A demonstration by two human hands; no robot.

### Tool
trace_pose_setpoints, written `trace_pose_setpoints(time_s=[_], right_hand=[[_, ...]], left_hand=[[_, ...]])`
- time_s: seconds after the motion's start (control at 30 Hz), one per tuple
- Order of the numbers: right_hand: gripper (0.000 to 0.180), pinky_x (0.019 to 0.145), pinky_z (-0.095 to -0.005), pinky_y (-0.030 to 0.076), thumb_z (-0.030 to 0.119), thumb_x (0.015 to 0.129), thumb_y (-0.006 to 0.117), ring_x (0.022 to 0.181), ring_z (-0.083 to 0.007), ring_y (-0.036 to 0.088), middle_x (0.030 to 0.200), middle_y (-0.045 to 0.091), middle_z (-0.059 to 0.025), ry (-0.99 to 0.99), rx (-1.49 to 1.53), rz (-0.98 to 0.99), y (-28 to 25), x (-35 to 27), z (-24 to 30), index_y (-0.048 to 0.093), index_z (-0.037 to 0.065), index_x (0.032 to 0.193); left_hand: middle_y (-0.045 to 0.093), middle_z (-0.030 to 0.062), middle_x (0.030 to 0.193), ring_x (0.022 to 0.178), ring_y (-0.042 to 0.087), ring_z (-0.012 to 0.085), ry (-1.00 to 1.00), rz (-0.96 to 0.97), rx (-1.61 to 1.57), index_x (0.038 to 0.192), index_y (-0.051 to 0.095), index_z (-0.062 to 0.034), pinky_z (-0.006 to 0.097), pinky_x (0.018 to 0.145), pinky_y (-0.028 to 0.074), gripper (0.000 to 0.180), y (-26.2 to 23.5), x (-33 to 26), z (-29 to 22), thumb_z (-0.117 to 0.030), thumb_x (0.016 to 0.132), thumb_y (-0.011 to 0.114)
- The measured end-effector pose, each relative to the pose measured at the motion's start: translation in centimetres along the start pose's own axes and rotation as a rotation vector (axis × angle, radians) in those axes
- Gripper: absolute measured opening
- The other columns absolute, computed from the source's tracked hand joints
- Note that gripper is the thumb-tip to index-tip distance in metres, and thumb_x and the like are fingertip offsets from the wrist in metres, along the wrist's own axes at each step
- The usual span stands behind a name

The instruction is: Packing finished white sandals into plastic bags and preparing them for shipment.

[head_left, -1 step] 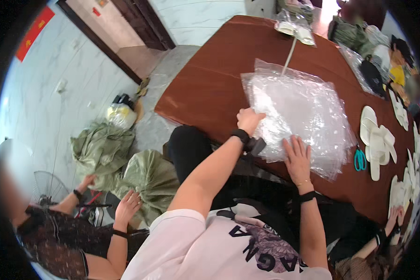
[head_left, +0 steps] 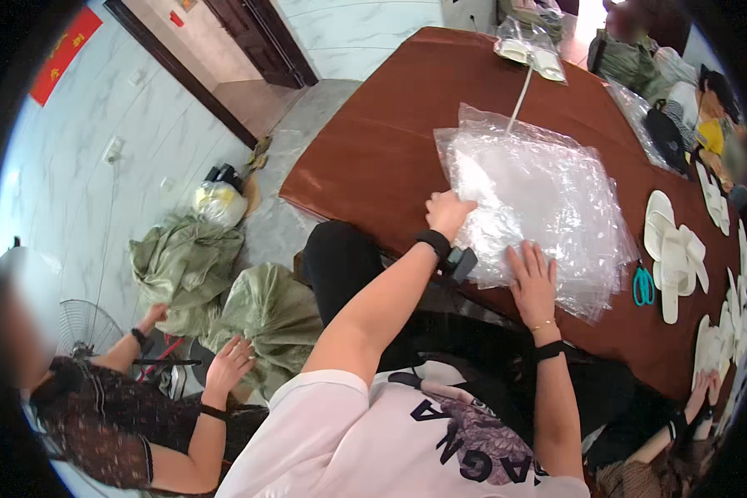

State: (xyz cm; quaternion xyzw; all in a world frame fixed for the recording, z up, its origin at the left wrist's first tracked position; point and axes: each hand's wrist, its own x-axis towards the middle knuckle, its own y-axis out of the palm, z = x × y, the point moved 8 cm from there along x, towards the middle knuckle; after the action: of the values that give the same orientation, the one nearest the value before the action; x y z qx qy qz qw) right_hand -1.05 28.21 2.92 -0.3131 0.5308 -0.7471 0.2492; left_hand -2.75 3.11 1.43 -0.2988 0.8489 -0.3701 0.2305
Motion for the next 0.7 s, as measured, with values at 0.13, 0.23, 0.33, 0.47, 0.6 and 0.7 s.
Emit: trace_pose_setpoints(time_s=[0.13,0.23,0.33,0.47,0.6,0.7], right_hand=[[0.066,0.117,-0.0571,0.018,0.019,0.087,0.064,0.143,-0.0308,0.03,0.154,0.035,-0.0094,0.007,0.032,-0.004,-0.5,0.5,-0.5,0.04,0.024,0.148],[0.067,0.117,-0.0579,0.016,0.023,0.085,0.066,0.144,-0.0301,0.028,0.153,0.035,-0.0089,0.018,0.064,-0.064,-0.6,0.5,-0.7,0.041,0.024,0.147],[0.069,0.117,-0.059,0.014,0.028,0.083,0.069,0.144,-0.0293,0.027,0.153,0.036,-0.0086,-0.021,0.086,-0.119,-1.6,0.4,0.1,0.043,0.023,0.146],[0.064,0.117,-0.0527,0.018,0.025,0.083,0.068,0.143,-0.0327,0.03,0.152,0.037,-0.0136,-0.03,0.227,-0.254,-2.9,-0.1,-1.2,0.048,0.017,0.143],[0.052,0.117,-0.0484,0.021,0.028,0.097,0.052,0.141,-0.0322,0.031,0.151,0.038,-0.0133,-0.03,0.167,-0.356,-3.6,-0.6,-2.0,0.044,0.008,0.144],[0.049,0.117,-0.0477,0.021,0.028,0.098,0.052,0.141,-0.0312,0.032,0.151,0.038,-0.0133,-0.071,0.245,-0.309,-1.8,1.1,-0.2,0.046,0.009,0.143]], left_hand=[[0.067,0.0178,0.107,0.09,0.067,0.03,-0.115,0.543,-1.11,0.115,0.058,0.0125,0.043,0.077,0.055,0.043,2.4,-1.0,-1.1,-0.02,0.088,0.07],[0.068,0.0188,0.102,0.084,0.068,0.0301,-0.237,0.576,-1.213,0.11,0.061,0.0117,0.045,0.072,0.055,0.035,2.8,-1.9,-0.9,-0.012,0.086,0.07],[0.067,0.0203,0.106,0.087,0.068,0.0341,-0.192,0.531,-1.094,0.119,0.056,0.0124,0.047,0.077,0.056,0.037,1.3,-1.3,-0.2,-0.005,0.087,0.065],[0.066,0.0187,0.108,0.088,0.068,0.0297,-0.075,0.494,-1.346,0.118,0.056,0.0096,0.044,0.078,0.056,0.035,1.7,0.8,1.5,-0.009,0.09,0.063],[0.067,0.0134,0.089,0.075,0.064,0.0253,-0.146,0.097,-0.822,0.104,0.062,0.0117,0.039,0.069,0.051,0.027,0.7,3.4,7.7,-0.003,0.081,0.068],[0.065,0.0125,0.083,0.069,0.063,0.0243,-0.09,-0.146,-1.194,0.109,0.061,0.0088,0.039,0.062,0.051,0.03,-2.6,2.3,13.1,0.0,0.081,0.066]])
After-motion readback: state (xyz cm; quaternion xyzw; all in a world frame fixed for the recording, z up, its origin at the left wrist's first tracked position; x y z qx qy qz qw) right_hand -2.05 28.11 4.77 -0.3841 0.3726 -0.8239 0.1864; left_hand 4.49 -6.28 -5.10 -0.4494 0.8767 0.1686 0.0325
